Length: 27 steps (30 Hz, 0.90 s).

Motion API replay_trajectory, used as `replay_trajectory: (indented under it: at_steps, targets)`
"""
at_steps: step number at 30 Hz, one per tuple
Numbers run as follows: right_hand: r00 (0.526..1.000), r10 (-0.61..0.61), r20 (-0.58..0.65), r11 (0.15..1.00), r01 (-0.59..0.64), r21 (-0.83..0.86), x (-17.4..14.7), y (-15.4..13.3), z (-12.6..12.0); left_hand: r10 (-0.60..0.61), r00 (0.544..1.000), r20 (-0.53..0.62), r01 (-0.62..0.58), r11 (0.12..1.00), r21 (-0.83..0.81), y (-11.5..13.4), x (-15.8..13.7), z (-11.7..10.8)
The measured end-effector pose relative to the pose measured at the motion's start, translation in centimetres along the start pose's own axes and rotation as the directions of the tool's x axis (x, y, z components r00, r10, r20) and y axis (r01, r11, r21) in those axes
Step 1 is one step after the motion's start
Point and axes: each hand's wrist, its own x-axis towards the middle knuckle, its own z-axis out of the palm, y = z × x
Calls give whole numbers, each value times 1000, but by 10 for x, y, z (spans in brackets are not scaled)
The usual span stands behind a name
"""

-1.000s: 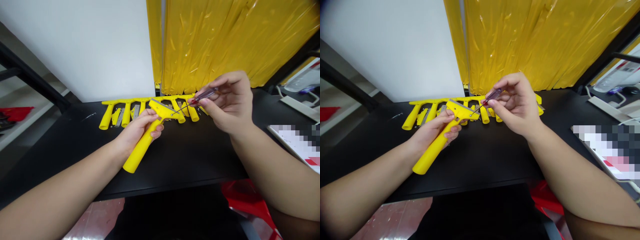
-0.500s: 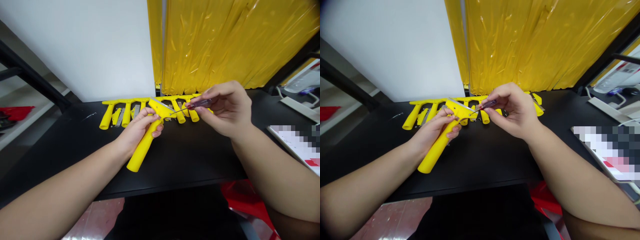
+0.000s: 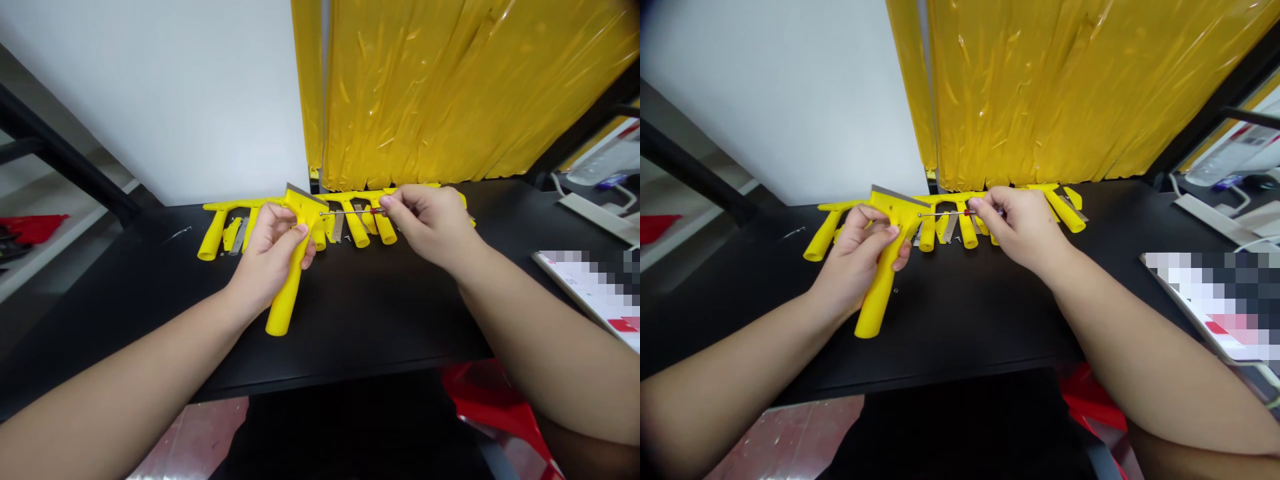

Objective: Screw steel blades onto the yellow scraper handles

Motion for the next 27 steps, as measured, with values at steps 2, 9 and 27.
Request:
replay_trajectory:
  at_steps: [2,9,27]
  targets:
    - [999,-5,42,1000,5,0,0,2,3,46,999,-2,-46,998,34,1,-1,-1]
    - [985,-58,162,974,21,225,-7,5,15,38,996,-83,-35,999,33,12,-3,-1]
    - [973,-13,232,969,-46,244,-1,19,25,-13,996,-83,14,1000,11,6,-3,-2]
